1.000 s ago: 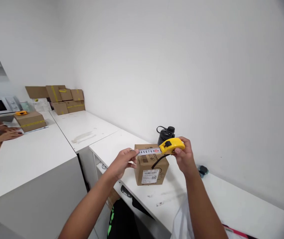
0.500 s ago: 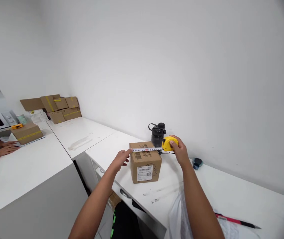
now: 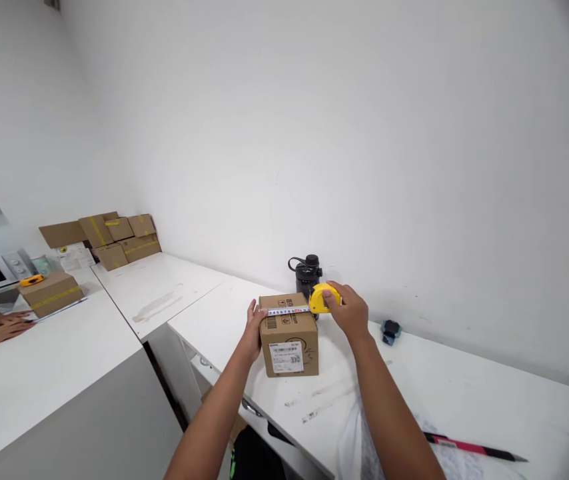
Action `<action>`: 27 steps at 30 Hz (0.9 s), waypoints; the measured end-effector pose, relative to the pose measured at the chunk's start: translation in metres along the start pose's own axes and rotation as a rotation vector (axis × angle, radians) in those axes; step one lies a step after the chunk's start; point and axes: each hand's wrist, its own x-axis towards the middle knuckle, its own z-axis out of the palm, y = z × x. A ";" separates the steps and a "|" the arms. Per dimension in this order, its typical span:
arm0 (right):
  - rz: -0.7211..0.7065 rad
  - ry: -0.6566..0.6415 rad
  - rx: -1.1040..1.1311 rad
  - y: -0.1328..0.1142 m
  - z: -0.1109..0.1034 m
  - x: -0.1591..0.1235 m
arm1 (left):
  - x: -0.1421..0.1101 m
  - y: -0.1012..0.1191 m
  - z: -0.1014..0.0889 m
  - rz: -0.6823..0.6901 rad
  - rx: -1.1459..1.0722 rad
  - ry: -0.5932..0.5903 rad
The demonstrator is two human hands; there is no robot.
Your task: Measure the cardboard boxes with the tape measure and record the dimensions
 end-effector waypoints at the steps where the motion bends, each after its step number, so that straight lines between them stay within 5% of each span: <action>1: -0.018 0.010 -0.020 0.001 0.000 0.000 | 0.002 -0.004 0.002 0.025 -0.092 -0.014; 10: -0.148 0.148 -0.207 0.002 0.005 -0.005 | 0.027 -0.005 -0.013 -0.006 -0.164 -0.110; 19: 0.173 0.137 0.007 -0.026 0.013 0.001 | 0.032 -0.013 -0.021 -0.051 -0.123 -0.203; 24: 0.253 0.085 0.063 -0.030 0.009 -0.001 | 0.023 -0.008 -0.025 -0.033 -0.082 -0.199; 27: 0.159 0.122 -0.001 -0.043 0.000 -0.003 | 0.011 -0.001 -0.029 0.022 0.078 -0.123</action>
